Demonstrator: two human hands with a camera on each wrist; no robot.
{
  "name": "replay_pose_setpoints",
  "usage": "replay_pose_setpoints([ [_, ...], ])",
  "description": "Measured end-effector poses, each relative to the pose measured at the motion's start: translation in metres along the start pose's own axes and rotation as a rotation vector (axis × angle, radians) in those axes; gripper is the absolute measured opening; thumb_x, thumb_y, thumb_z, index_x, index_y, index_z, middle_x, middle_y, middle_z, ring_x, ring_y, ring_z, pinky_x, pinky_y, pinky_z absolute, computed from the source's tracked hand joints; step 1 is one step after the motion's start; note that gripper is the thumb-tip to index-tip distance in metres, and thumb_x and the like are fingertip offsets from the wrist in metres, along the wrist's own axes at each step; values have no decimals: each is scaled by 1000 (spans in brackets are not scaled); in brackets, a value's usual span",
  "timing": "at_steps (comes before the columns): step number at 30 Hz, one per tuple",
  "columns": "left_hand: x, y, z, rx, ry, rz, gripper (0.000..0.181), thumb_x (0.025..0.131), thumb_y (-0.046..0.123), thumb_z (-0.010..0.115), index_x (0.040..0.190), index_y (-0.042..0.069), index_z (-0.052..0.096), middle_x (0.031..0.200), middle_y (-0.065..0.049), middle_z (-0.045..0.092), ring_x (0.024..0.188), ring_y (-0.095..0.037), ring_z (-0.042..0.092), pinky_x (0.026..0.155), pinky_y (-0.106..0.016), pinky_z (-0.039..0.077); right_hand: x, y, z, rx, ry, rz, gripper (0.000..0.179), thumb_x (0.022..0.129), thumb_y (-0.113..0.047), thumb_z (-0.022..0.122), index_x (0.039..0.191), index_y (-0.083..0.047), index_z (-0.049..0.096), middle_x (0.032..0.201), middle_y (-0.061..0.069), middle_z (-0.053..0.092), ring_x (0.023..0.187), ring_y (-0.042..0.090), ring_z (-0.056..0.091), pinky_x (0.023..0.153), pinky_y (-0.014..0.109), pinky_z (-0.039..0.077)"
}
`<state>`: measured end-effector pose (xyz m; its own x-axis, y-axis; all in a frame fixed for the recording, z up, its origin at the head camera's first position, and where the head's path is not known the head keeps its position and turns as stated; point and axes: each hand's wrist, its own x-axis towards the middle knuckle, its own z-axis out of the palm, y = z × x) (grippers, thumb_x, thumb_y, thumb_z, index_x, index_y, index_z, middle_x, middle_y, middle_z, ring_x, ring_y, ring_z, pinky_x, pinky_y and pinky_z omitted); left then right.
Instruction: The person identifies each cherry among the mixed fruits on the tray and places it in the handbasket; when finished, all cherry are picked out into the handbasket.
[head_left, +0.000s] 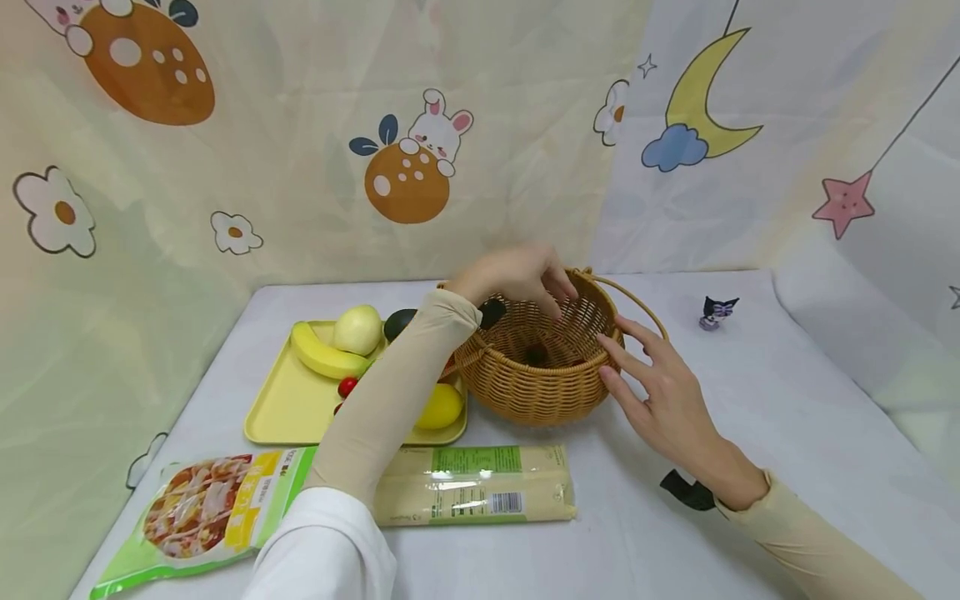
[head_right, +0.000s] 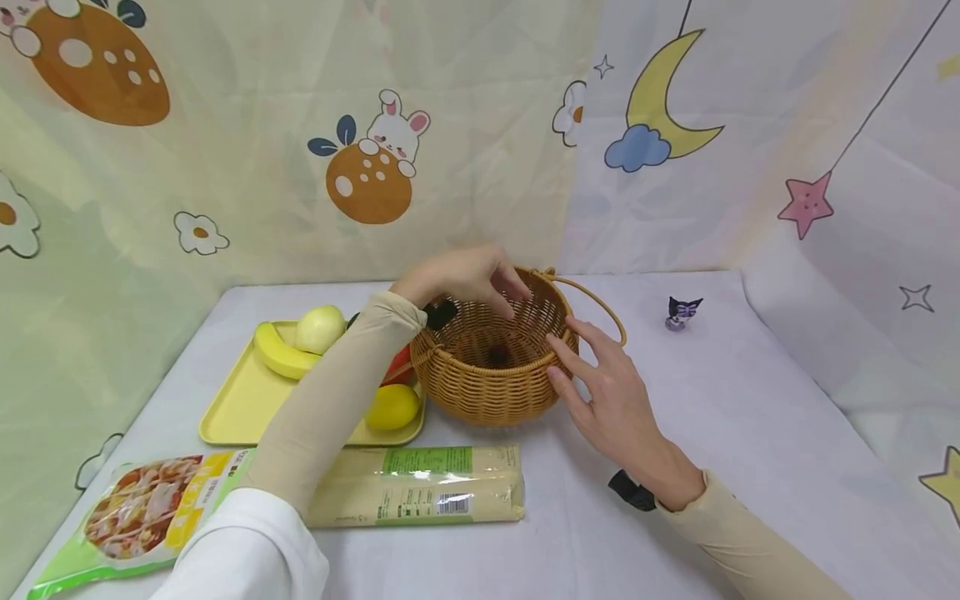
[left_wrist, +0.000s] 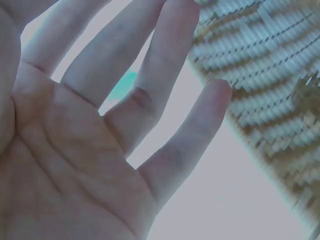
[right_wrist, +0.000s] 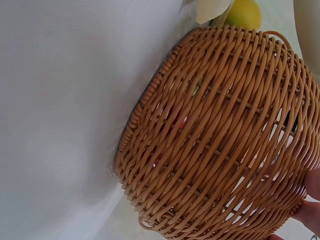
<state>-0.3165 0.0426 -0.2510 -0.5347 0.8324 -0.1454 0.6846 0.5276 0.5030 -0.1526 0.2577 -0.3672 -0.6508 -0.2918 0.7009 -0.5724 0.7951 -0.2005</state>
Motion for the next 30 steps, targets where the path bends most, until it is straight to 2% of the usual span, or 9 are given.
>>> replay_pose_setpoints([
  [4,-18,2,-20,-41,94,19,40,89,14,80,128,8,73,122,-8,76,113,-17,72,98,-29,56,3,0,-1,1,4,-6,49,91,-9,73,139,-11,66,151,20,54,132,39,55,98,54,48],
  [7,-36,0,-30,-62,139,23,38,89,11,80,126,7,74,123,-9,76,111,-18,72,97,-30,57,4,1,-1,4,4,-2,48,91,-9,73,139,-11,66,151,20,54,133,39,54,98,54,48],
  [9,-49,0,-33,-39,158,-1,38,89,12,80,126,10,74,125,-7,75,108,-18,73,94,-30,57,3,0,-1,5,1,-1,48,91,-9,73,139,-10,66,151,20,54,133,40,54,98,54,48],
  [13,-81,-3,-36,71,181,-77,35,90,20,81,125,20,76,126,2,75,103,-16,69,89,-31,56,2,0,0,9,-1,2,48,91,-9,73,138,-11,66,150,20,54,132,40,55,97,53,48],
  [20,-143,-23,-32,219,198,-174,35,86,19,84,120,20,78,111,1,80,92,-20,67,78,-33,54,1,-2,1,10,3,5,46,91,-10,72,137,-11,67,150,20,54,132,40,55,97,54,48],
  [24,-180,-40,-27,275,205,-246,34,85,17,84,118,18,79,111,1,80,92,-19,68,78,-34,55,3,-2,2,9,8,6,46,91,-9,73,137,-11,67,151,20,54,133,40,55,98,51,47],
  [26,-198,-47,-21,295,203,-268,33,85,18,84,118,18,80,112,1,80,91,-18,69,78,-35,55,3,-2,3,8,11,6,47,91,-9,73,137,-11,67,150,19,55,133,39,55,100,45,47],
  [28,-214,-54,-14,297,200,-289,32,85,20,85,117,19,80,111,1,80,89,-17,69,75,-34,55,2,-2,3,12,14,7,47,90,-8,73,137,-11,68,150,19,55,133,39,55,105,34,45],
  [30,-229,-59,-5,293,201,-314,32,84,21,85,116,21,80,110,2,80,88,-16,67,74,-33,54,2,-3,3,17,16,8,47,90,-8,74,136,-11,68,150,19,55,133,39,55,105,30,43],
])
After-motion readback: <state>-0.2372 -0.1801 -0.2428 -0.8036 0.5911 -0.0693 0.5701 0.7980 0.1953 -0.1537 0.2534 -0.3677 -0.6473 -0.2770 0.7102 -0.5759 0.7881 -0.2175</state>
